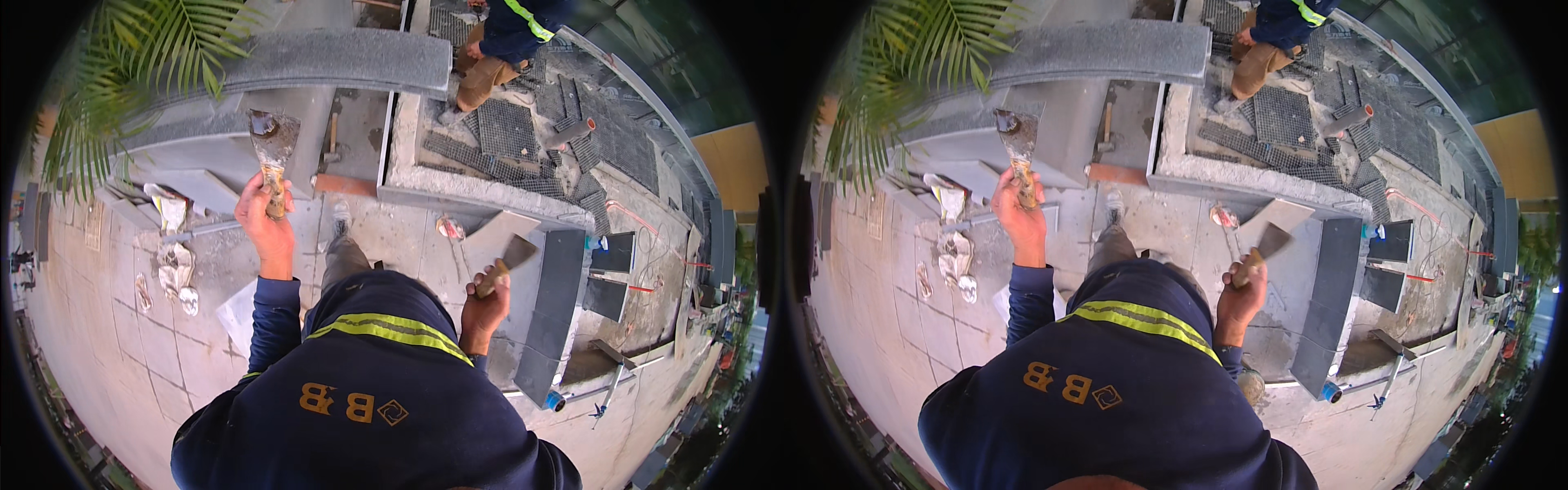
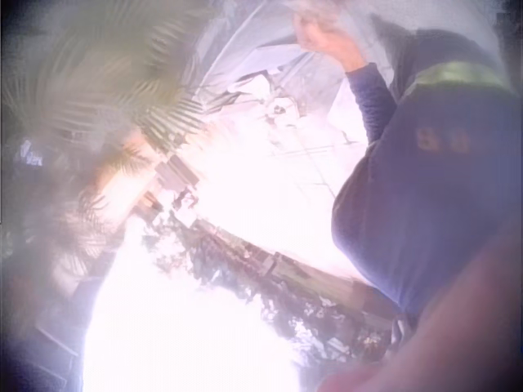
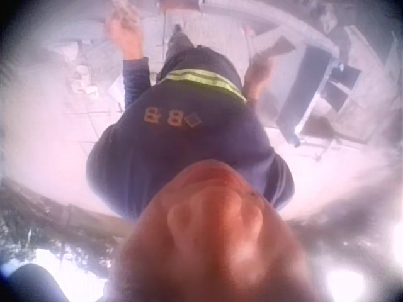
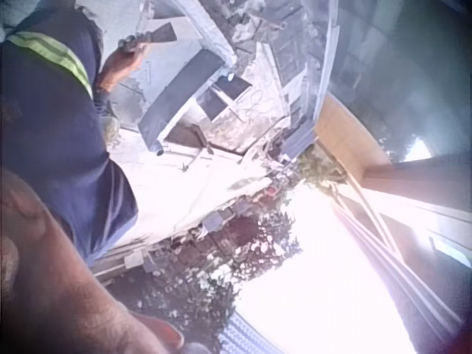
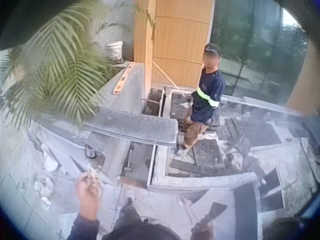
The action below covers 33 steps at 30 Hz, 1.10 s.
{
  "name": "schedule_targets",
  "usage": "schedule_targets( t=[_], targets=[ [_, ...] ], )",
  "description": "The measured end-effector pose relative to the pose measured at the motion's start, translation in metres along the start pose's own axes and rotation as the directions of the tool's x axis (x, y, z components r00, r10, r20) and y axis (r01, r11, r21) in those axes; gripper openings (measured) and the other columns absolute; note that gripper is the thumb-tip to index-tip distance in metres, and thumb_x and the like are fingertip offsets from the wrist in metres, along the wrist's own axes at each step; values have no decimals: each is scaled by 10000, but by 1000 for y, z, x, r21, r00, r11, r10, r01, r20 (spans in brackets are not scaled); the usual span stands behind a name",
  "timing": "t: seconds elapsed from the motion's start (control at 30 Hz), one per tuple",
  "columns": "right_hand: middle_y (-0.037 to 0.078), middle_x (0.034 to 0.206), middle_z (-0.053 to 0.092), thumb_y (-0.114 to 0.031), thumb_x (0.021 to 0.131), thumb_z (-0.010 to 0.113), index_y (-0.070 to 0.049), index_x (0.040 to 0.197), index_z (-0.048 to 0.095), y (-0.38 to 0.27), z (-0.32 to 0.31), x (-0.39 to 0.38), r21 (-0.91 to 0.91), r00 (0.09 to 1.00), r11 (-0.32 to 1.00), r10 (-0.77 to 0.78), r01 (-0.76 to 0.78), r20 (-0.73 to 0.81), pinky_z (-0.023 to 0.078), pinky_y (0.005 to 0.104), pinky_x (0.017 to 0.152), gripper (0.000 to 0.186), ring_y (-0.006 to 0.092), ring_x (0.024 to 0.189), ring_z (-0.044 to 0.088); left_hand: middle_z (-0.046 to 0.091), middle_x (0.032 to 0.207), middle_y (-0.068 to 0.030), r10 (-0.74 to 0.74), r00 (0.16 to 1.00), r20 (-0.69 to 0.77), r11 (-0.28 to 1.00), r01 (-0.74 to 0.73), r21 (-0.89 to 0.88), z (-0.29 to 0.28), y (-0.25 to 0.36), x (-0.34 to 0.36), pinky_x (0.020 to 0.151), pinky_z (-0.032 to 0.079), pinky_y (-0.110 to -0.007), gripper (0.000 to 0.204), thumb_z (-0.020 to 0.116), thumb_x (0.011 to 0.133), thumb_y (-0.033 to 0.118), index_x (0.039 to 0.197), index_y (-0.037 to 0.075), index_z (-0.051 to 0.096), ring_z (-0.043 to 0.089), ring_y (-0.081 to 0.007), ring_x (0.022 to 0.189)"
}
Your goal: The person uses a trowel and a smaller tool to scoop and spread mortar onto a curved concrete structure. They repeatedly transfer mortar from a pile to the surface, smoothing and leveling it along the edge of the structure.
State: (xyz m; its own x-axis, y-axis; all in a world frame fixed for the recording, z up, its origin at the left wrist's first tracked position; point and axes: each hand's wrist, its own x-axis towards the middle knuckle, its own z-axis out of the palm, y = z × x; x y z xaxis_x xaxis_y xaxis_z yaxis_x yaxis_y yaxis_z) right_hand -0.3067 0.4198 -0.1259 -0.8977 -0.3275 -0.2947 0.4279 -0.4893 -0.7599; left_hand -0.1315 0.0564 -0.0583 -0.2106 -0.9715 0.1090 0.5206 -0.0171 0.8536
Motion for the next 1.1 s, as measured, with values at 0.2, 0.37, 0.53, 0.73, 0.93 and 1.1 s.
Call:
schedule_targets(
  t=[0.2,0.37,0.53,0.73,0.93,1.1],
  targets=[
    [42,1046,610,-261,981,599,-52,1380,566,-28,-41,-46,134,990,990,69,-52,-122,447,300,640,452,167,819,583,728,884,-201,9,996,-94,997,-2,77,-23,29,-53,576,476,-323,393,575,914,127,1200,-126,666,591,-199,607],
    [31,1037,606,-308,1002,583,-27,1376,568,-36,-18,5,-194,994,981,25,-3,109,438,287,625,468,135,814,580,728,880,-200,51,994,-101,999,-49,24,-24,45,-72,576,473,-322,380,582,911,128,1179,-123,678,589,-196,604],
    [52,962,651,-345,1064,505,13,1305,613,-23,28,22,-239,988,969,98,-67,117,449,259,604,445,125,762,590,728,889,-205,38,997,-64,999,-40,-33,-33,55,-80,580,481,-328,382,585,913,123,1192,-122,674,596,-200,610],
    [77,940,699,-392,1056,532,-4,1170,689,51,47,-13,-485,971,860,225,-158,82,445,276,538,433,131,660,586,730,914,-209,-67,998,-13,995,66,-78,-76,63,-104,579,498,-331,351,601,926,92,1204,-114,665,627,-215,628],
    [84,963,695,-402,1038,561,-9,1164,684,121,69,-78,-501,900,803,424,-323,99,453,286,547,430,135,687,588,716,905,-175,-178,981,-74,982,181,44,-154,88,-132,601,472,-303,367,573,951,149,1201,-108,651,592,-185,635],
    [59,951,682,-357,1044,563,-17,1206,685,153,78,-114,-577,870,754,472,-315,142,451,281,562,396,130,697,588,734,948,-150,-228,969,-94,966,237,101,-226,115,-145,607,477,-298,353,605,965,117,1255,-75,667,622,-164,678]
  ],
)
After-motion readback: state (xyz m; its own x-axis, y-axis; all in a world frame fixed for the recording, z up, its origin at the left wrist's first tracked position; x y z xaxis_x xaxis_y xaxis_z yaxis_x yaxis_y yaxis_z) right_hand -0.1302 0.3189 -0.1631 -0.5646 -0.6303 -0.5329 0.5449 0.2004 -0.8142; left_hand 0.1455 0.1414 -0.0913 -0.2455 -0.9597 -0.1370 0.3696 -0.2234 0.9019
